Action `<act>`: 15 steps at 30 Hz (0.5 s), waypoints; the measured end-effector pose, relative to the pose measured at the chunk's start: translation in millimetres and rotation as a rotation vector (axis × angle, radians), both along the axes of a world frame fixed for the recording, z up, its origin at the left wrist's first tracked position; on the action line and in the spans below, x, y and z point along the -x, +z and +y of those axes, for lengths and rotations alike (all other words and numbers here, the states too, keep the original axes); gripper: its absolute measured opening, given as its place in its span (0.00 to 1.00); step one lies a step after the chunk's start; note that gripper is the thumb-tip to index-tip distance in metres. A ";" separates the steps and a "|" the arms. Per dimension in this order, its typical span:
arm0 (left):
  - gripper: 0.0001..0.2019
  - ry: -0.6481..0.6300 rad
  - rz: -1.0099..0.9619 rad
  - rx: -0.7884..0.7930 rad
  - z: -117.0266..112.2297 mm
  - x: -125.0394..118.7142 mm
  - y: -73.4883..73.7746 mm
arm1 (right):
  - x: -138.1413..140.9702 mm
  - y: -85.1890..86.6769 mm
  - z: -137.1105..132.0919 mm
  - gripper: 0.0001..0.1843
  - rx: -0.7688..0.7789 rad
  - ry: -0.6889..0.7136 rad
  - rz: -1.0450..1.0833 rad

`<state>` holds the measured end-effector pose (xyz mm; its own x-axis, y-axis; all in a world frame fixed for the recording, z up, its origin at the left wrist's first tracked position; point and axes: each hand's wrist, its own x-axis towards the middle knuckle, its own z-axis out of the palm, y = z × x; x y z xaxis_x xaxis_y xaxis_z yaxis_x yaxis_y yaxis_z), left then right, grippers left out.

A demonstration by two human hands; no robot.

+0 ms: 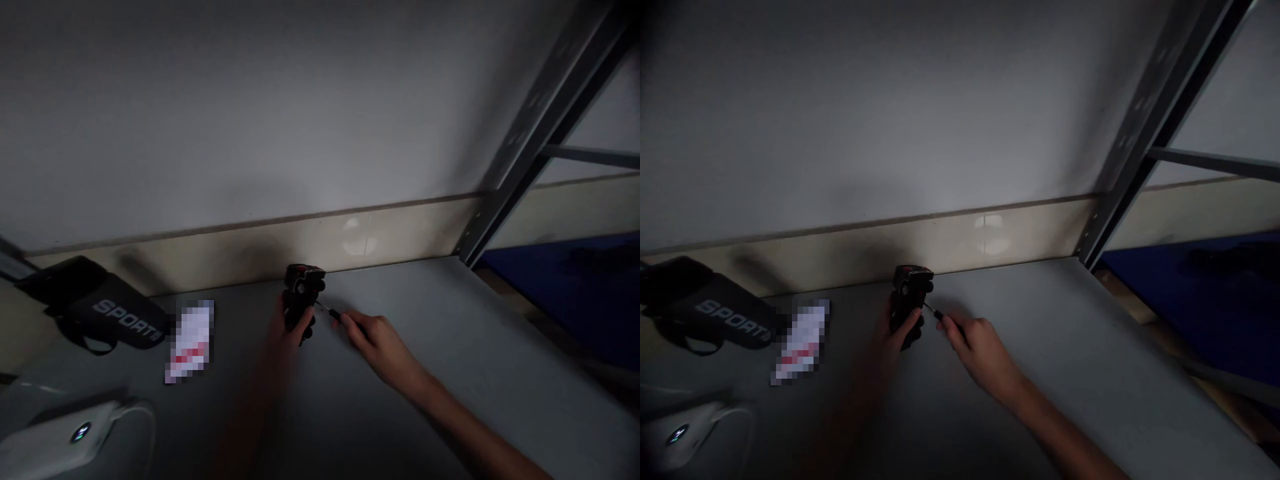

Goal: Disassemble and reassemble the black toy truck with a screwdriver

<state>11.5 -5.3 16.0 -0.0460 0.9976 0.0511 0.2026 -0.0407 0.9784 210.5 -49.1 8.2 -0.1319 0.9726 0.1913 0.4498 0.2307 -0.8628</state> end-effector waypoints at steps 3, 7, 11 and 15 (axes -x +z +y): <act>0.23 0.003 0.017 0.003 0.6 -0.9 1.3 | -1.5 -5.4 2.8 0.29 -0.292 -0.048 -0.266; 0.24 0.010 0.037 0.016 2.2 -0.7 1.5 | -3.7 -5.7 5.2 0.24 -0.476 -0.055 -0.431; 0.25 0.007 0.055 0.040 3.7 -0.3 -0.2 | -3.3 -3.8 4.3 0.19 -0.483 -0.048 -0.422; 0.24 0.015 0.112 -0.027 2.7 -1.5 -1.6 | 2.9 -7.7 2.8 0.23 -0.392 -0.073 -0.295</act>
<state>13.1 -2.6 14.5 -0.0538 0.9951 0.0831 0.3115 -0.0624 0.9482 207.6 -46.3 0.5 -0.1694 0.8439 0.5091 0.6893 0.4707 -0.5508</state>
